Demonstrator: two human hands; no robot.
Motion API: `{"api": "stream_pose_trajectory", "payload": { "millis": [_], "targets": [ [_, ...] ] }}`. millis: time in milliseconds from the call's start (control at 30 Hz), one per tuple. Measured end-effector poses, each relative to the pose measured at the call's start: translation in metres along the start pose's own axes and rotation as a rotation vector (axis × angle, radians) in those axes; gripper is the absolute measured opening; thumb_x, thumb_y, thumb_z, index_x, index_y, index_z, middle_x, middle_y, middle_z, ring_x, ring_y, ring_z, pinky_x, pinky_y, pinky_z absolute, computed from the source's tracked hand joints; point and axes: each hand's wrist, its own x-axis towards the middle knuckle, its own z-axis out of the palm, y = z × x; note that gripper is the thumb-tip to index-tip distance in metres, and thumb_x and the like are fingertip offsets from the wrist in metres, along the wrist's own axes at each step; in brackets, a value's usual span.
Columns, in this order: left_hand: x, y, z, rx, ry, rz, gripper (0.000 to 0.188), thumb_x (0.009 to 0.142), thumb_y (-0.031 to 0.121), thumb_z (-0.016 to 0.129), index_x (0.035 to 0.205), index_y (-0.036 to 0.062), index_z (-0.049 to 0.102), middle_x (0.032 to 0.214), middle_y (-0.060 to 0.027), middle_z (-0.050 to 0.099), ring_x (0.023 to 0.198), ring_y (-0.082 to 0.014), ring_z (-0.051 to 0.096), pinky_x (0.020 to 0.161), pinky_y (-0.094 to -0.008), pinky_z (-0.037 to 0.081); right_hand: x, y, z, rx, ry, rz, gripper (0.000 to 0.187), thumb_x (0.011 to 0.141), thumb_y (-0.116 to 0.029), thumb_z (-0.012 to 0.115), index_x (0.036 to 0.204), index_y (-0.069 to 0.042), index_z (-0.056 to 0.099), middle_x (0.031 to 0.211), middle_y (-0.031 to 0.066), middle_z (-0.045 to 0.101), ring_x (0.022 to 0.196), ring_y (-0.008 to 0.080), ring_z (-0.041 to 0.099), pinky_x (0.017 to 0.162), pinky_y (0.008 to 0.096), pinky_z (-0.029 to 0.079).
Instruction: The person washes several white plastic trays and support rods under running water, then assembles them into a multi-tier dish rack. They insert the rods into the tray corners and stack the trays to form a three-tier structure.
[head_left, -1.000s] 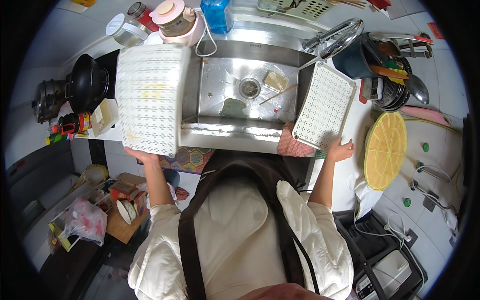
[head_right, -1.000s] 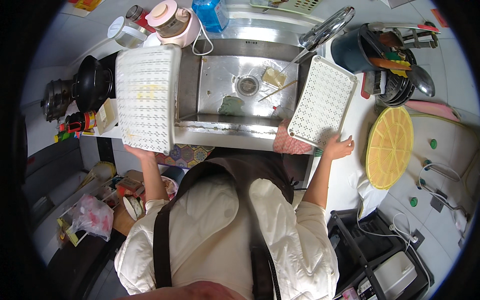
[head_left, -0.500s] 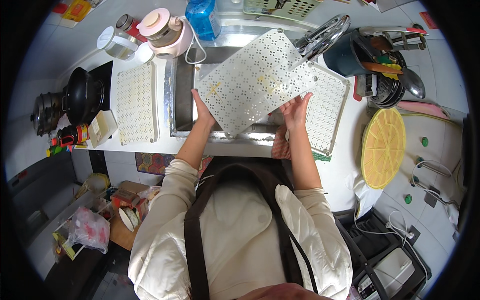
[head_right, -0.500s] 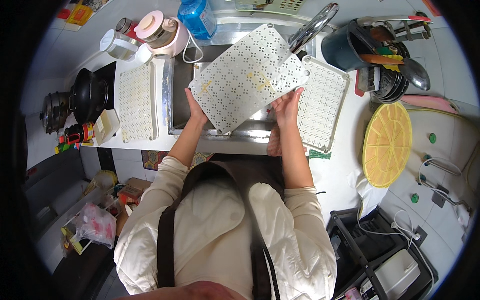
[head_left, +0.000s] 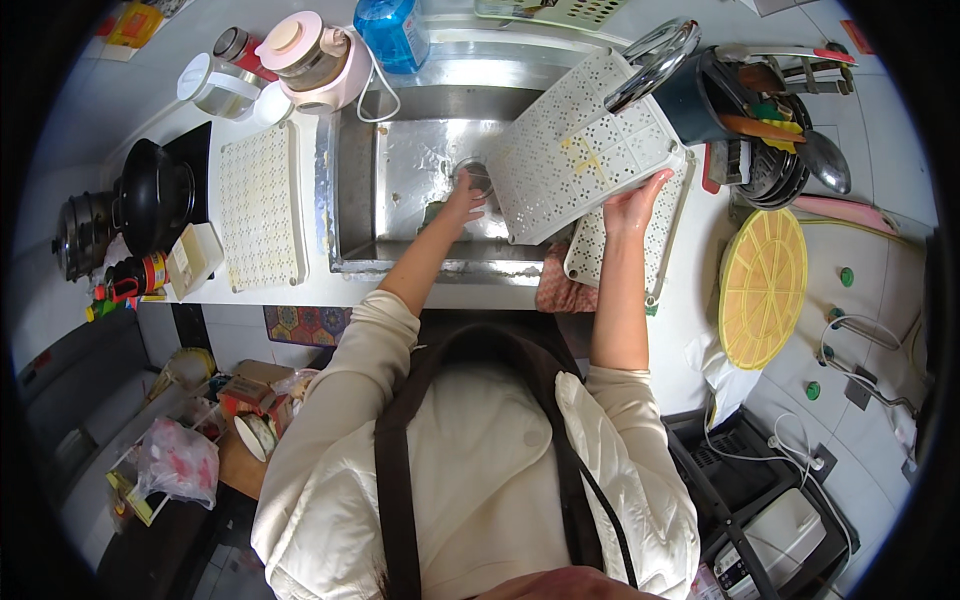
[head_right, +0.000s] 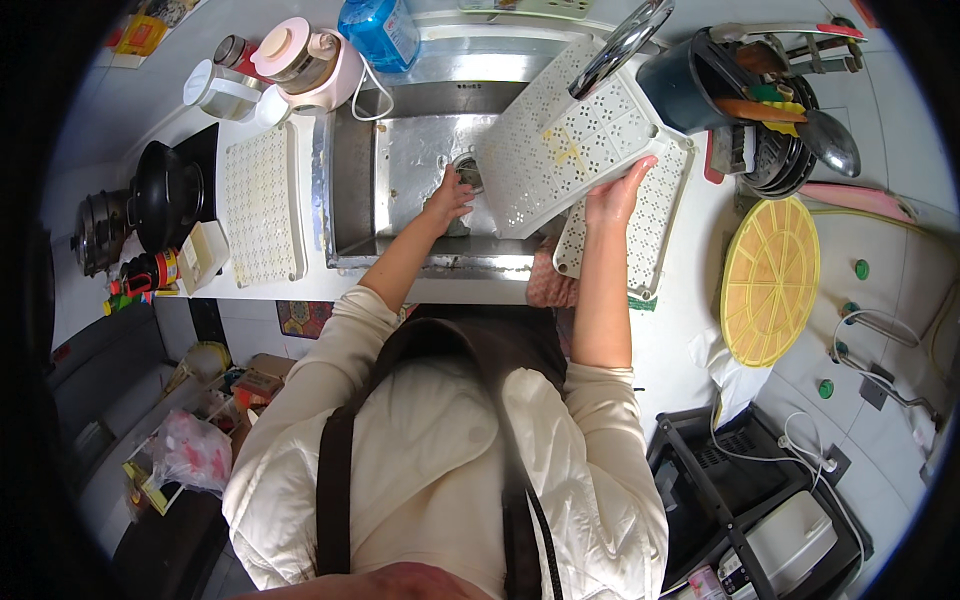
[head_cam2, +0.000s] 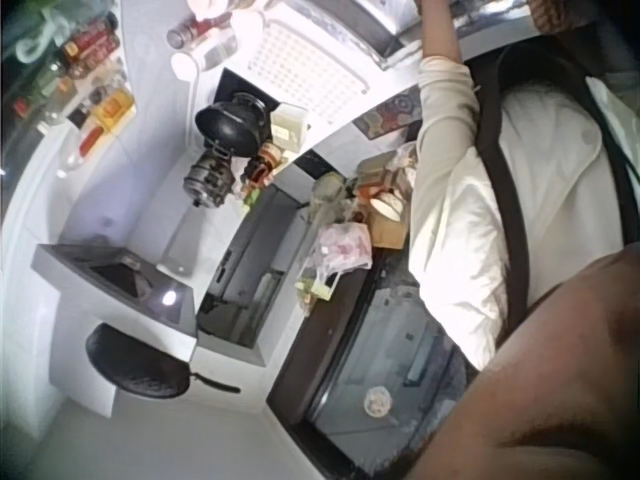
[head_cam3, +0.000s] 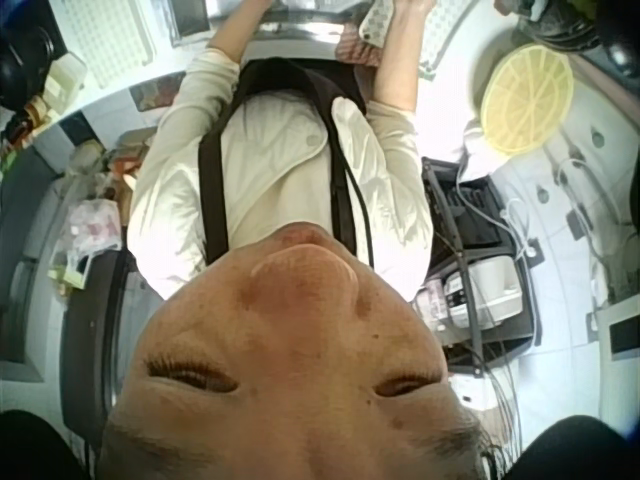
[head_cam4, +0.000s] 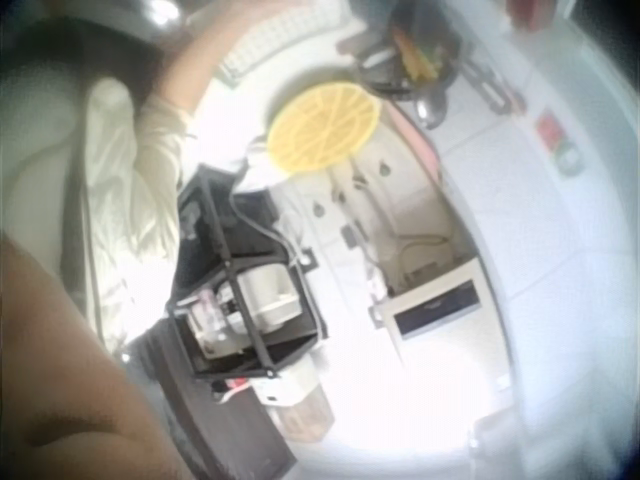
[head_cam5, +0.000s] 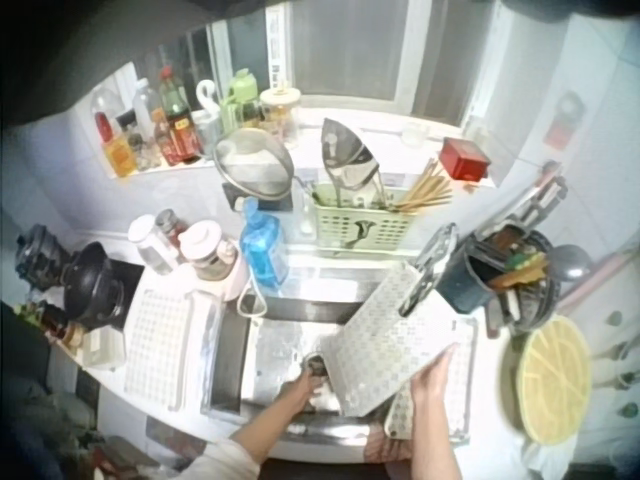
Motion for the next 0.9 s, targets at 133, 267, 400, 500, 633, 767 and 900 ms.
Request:
{"api": "stream_pose_trajectory", "payload": {
  "millis": [133,267,400,500,633,767,900],
  "targets": [
    [-0.014,0.007,0.025,0.315,-0.071,0.336,0.088,0.085,0.063,0.044,0.144,0.0039,0.016,0.141,-0.0196,0.03,0.129,-0.0344,0.033,0.104,-0.043,0.031,-0.01,0.011,0.012,-0.05,0.038,0.044,0.068,0.092,-0.056,0.038,0.139,-0.007,0.031,0.142,0.0058,0.036,0.13,0.0229,0.033,0.108,0.0339,0.026],
    [-0.059,0.015,0.065,0.771,-0.055,0.817,0.089,0.08,0.04,0.065,0.143,0.0014,0.015,0.139,-0.0244,0.028,0.128,-0.0383,0.03,0.106,-0.0436,0.028,-0.02,0.04,0.032,-0.059,-0.064,0.129,0.066,0.093,-0.05,0.041,0.136,0.0,0.032,0.137,0.0125,0.04,0.126,0.0234,0.037,0.107,0.0346,0.026],
    [-0.084,0.033,0.074,0.845,-0.017,1.091,0.09,0.075,0.028,0.07,0.142,0.001,0.016,0.137,-0.026,0.03,0.126,-0.0403,0.033,0.104,-0.0441,0.03,-0.024,0.06,0.053,0.0,-0.125,0.258,0.051,0.094,-0.04,0.047,0.128,-0.002,0.043,0.124,0.0082,0.051,0.115,0.0215,0.046,0.102,0.0369,0.032],
    [-0.076,0.039,0.06,0.738,0.067,0.985,0.072,0.08,0.016,0.062,0.14,0.0004,0.024,0.134,-0.0222,0.038,0.124,-0.0362,0.038,0.103,-0.0396,0.032,-0.032,0.068,0.058,-0.077,-0.236,0.287,0.032,0.094,-0.026,0.052,0.116,-0.003,0.054,0.107,0.0051,0.059,0.098,0.0151,0.053,0.089,0.0307,0.04],
    [-0.055,0.035,0.03,0.707,0.163,1.055,0.061,0.084,0.01,0.056,0.138,-0.0007,0.029,0.133,-0.0209,0.043,0.122,-0.0316,0.043,0.102,-0.0369,0.034,-0.033,0.065,0.034,-0.409,-0.39,0.166,0.026,0.093,-0.02,0.054,0.111,-0.002,0.059,0.096,0.0037,0.063,0.084,0.0104,0.057,0.072,0.0235,0.045],
    [-0.028,0.053,0.003,0.417,0.133,0.996,0.055,0.091,0.013,0.053,0.138,-0.0007,0.03,0.129,-0.0139,0.048,0.115,-0.0199,0.048,0.097,-0.0304,0.038,-0.021,0.066,-0.023,-0.748,-0.164,0.054,0.033,0.091,-0.023,0.056,0.114,0.001,0.057,0.102,0.0063,0.063,0.097,0.0142,0.058,0.079,0.0284,0.046],
    [-0.027,0.072,-0.019,0.15,0.088,0.688,0.056,0.093,0.017,0.051,0.14,-0.002,0.026,0.125,-0.0122,0.051,0.109,-0.0168,0.051,0.092,-0.0278,0.041,-0.008,0.09,-0.07,-0.93,-0.045,-0.033,0.049,0.087,-0.027,0.063,0.124,0.002,0.049,0.116,0.0125,0.057,0.111,0.0184,0.052,0.092,0.0302,0.041]
  ]
}}
